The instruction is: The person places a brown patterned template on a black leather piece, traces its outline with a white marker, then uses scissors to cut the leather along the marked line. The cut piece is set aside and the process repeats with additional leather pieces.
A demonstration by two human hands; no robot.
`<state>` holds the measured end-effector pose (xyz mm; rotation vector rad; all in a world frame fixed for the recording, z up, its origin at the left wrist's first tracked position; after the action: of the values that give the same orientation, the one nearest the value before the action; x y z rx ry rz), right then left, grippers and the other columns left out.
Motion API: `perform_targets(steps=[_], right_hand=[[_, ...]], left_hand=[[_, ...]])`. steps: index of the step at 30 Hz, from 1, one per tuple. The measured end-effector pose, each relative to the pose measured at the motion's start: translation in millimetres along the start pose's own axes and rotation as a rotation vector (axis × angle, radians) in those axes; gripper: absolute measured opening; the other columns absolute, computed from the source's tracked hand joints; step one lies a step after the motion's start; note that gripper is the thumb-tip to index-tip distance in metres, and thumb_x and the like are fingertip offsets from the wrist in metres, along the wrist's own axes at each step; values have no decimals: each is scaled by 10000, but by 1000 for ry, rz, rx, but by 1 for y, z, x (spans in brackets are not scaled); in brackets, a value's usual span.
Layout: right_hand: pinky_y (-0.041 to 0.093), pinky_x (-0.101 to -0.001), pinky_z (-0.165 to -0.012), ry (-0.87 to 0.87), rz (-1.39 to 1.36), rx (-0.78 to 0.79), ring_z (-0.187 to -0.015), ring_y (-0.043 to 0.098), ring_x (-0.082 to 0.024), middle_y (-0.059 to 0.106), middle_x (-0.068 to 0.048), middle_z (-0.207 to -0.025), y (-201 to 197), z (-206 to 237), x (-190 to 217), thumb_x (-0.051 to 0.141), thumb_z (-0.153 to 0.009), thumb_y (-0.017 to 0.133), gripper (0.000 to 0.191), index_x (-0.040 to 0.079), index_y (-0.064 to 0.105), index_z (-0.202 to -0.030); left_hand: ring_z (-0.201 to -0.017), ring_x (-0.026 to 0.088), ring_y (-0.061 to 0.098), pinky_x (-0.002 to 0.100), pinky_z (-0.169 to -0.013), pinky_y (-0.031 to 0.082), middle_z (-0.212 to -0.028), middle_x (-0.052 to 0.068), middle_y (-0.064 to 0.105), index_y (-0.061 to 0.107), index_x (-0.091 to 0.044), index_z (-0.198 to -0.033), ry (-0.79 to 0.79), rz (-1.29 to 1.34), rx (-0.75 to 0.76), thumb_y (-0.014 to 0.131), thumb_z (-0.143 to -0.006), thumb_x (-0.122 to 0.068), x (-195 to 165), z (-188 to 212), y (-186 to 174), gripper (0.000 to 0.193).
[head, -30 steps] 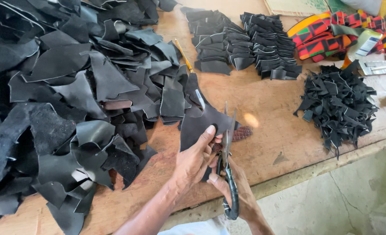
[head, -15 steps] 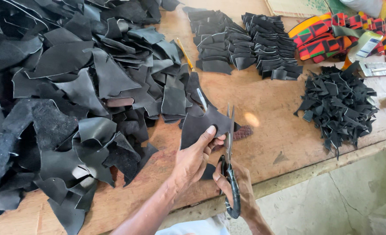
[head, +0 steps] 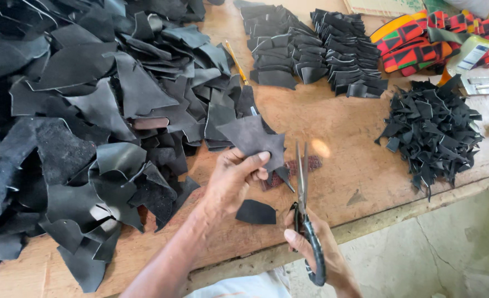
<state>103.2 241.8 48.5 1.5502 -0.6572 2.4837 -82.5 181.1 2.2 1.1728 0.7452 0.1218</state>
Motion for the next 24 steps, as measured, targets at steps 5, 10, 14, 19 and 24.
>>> perform_targets(steps=[5, 10, 14, 19, 24], right_hand=[[486, -307, -636, 59, 218, 87, -689, 553, -139, 549, -32, -750, 7, 5, 17, 390, -851, 717, 378, 60, 594, -988], [462, -305, -602, 43, 290, 81, -668, 526, -131, 537, -19, -736, 14, -4, 26, 397, -853, 722, 382, 62, 594, -983], [600, -316, -632, 120, 170, 117, -627, 582, -136, 545, -37, -695, 20, -8, 16, 387, -835, 724, 379, 64, 610, -997], [588, -323, -674, 117, 128, 100, -709, 727, -170, 661, -64, -751, 22, -10, 5, 370, -843, 719, 384, 36, 643, -1016], [582, -326, -694, 123, 49, 108, -730, 722, -182, 656, -69, -781, 23, -10, -3, 348, -845, 720, 396, 11, 647, -1039]], left_hand=[[-732, 112, 656, 285, -677, 561, -919, 61, 749, 754, 11, -1041, 46, -230, 61, 766, -905, -34, -11, -6, -3, 144], [-904, 102, 661, 272, -804, 545, -1061, 46, 741, 678, -8, -1219, 87, -282, 166, 754, -913, 4, -16, -1, 4, 316], [-1005, 98, 682, 280, -889, 567, -1134, 49, 741, 643, -8, -1255, 81, -278, 183, 735, -918, 12, -20, 1, 3, 350], [-1019, 112, 693, 304, -923, 569, -1118, 62, 746, 638, -9, -1230, 78, -222, 195, 758, -919, 0, -17, -1, -3, 333], [-979, 125, 697, 310, -853, 562, -1098, 63, 758, 653, -18, -1232, -8, -208, 195, 750, -914, -12, -8, -3, -11, 333]])
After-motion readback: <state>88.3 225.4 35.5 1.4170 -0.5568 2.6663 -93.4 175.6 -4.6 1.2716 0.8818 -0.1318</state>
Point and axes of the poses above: each hand's wrist, its own z-axis away from the middle knuckle, its own y-axis out of the palm, x = y × z, the point moved 9 cm from there along -z, towards the middle knuckle
